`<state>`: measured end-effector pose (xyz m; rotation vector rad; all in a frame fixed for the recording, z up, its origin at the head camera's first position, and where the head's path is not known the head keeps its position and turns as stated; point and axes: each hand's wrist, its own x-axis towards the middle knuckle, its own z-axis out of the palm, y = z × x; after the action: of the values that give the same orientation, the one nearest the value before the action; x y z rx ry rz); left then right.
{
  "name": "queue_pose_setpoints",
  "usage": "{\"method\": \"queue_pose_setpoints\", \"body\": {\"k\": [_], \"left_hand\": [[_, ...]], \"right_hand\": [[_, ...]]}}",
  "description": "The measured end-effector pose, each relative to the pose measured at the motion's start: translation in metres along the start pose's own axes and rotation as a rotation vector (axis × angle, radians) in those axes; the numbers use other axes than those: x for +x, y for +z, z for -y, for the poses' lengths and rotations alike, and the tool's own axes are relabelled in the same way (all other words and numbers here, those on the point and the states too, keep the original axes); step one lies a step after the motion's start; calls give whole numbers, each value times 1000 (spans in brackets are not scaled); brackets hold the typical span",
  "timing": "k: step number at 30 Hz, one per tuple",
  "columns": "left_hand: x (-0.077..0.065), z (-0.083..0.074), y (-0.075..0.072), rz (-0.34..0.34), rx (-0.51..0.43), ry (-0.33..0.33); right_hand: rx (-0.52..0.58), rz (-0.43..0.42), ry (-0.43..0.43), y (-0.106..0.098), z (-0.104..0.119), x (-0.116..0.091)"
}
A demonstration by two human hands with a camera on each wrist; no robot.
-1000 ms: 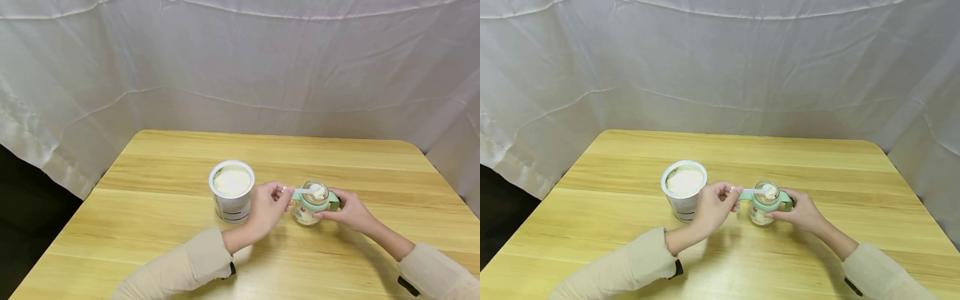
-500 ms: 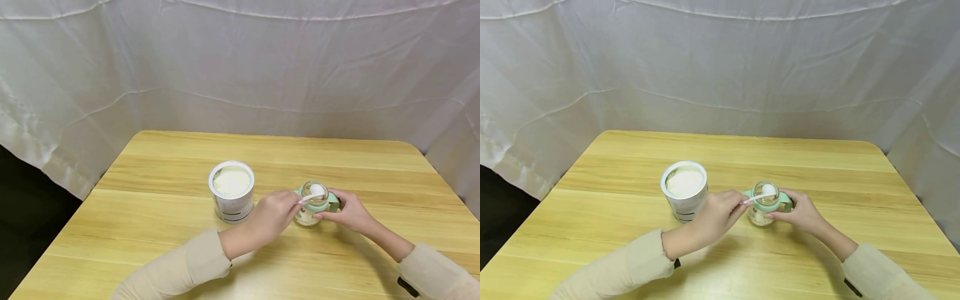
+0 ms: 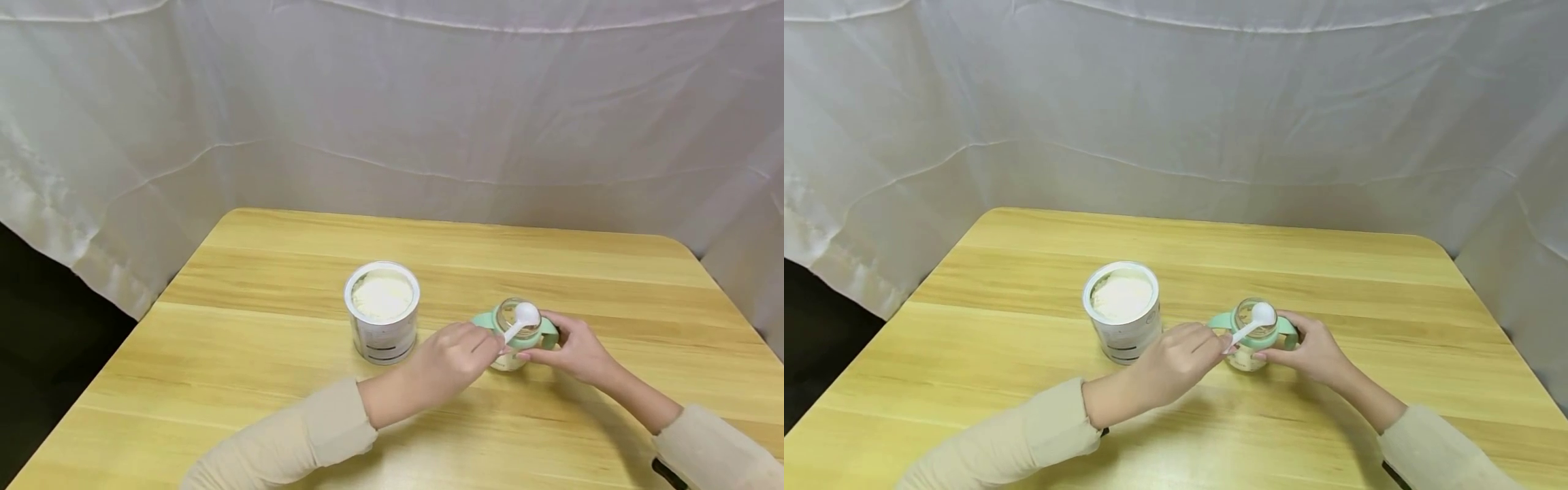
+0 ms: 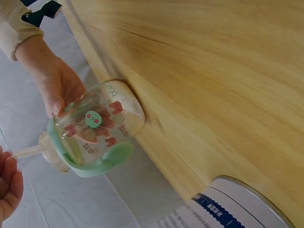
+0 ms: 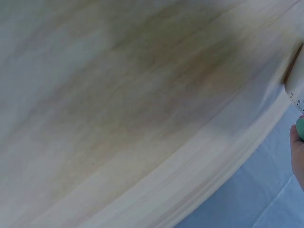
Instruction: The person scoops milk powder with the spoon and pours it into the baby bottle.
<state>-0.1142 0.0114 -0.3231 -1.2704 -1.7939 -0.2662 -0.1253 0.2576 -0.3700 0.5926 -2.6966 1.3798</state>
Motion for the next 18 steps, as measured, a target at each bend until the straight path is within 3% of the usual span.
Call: {"method": "queue_pose_setpoints", "body": {"k": [5, 8, 15, 18], "left_hand": [[-3, 0, 4, -43, 60, 50], [-5, 0, 4, -57, 59, 43], [-8, 1, 2, -56, 9, -7], [-8, 1, 2, -63, -106, -96]], "right_hand": [[7, -7, -8, 2, 0, 0], [11, -9, -12, 3, 0, 0], [-3, -11, 11, 3, -1, 1], [-21, -5, 12, 3, -1, 1]]}}
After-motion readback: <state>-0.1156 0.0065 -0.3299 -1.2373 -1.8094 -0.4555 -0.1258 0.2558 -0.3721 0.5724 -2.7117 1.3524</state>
